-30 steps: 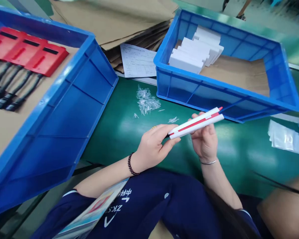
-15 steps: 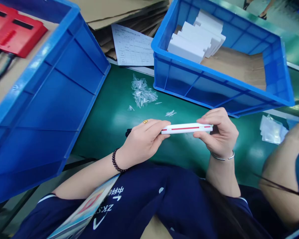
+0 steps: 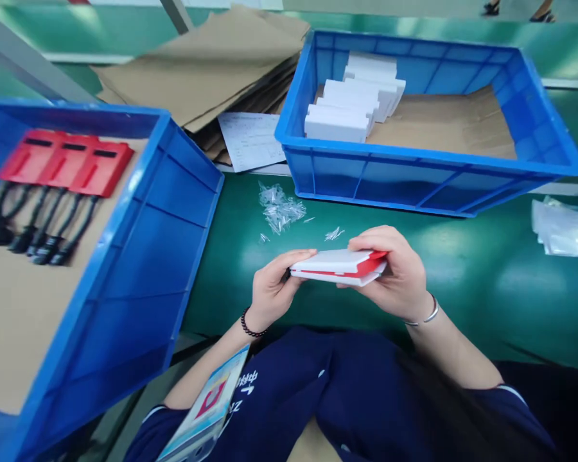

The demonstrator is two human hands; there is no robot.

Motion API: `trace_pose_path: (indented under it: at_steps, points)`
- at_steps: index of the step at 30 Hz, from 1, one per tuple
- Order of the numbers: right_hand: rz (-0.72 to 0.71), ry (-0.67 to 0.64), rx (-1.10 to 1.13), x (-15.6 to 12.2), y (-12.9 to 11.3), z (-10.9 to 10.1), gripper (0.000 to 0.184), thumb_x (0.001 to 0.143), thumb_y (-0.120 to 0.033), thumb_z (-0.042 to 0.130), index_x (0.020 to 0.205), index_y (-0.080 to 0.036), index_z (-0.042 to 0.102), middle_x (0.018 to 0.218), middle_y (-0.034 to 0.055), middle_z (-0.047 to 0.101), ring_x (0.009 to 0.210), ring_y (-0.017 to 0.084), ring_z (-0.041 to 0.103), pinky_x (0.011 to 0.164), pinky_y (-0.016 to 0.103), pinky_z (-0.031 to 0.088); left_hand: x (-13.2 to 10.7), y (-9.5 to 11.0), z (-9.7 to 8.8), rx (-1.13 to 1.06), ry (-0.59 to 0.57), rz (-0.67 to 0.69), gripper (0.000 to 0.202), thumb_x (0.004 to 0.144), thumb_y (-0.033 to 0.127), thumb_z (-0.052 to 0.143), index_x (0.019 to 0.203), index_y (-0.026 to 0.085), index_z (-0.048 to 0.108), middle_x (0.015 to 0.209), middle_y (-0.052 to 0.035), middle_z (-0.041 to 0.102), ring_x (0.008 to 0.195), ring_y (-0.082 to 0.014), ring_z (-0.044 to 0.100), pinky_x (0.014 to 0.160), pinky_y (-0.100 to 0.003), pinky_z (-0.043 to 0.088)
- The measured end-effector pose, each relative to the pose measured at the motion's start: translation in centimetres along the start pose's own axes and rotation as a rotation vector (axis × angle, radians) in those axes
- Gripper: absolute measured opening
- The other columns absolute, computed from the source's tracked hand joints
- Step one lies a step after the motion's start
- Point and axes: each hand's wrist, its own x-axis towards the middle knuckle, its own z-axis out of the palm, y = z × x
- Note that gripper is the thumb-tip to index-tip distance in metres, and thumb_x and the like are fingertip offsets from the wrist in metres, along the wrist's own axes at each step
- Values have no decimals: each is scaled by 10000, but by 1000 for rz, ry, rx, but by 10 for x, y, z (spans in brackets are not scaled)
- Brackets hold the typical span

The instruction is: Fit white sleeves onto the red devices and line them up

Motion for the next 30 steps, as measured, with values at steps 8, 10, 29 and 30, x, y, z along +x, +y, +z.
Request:
trace_pose_path:
  at_steps: [8, 10, 29, 30]
  points:
    - [-52, 29, 99, 7, -8, 16, 235, 874, -228, 723, 1067, -259, 594, 905, 32, 714, 835, 198, 686, 693, 350, 575, -11, -14, -4, -87, 53, -159, 222, 896, 334, 712, 1085, 221, 734, 1097, -105, 770, 1034, -225, 736, 920, -360, 597]
    - [-55, 18, 97, 7, -9, 16, 197, 882, -215, 709, 1032, -253, 589, 879, 28, 707, 822, 192, 678, 694, 345, 574, -10, -11, -3, -105, 56, -153, 223, 885, 353, 724, 1061, 217, 736, 1075, -105, 774, 1009, -225, 742, 892, -350, 601]
    - [546, 65, 448, -12, 0, 32, 909, 715, -449, 867, 1446, -331, 340, 1464, 135, 454, 1231, 283, 614, 928, 435, 620, -12, 22, 30, -253, -27, -190, 642, 829, 383, 783, 1377, 243, 478, 1489, -184, 489, 1360, -300, 529, 1016, -427, 538]
    - [565, 24, 465, -12, 3, 30, 908, 705, -441, 875, 1444, -327, 360, 1443, 128, 486, 1224, 280, 616, 918, 429, 620, -10, 23, 28, -361, -86, -307, 713, 829, 425, 777, 1427, 251, 430, 1478, -190, 500, 1346, -302, 541, 975, -405, 560]
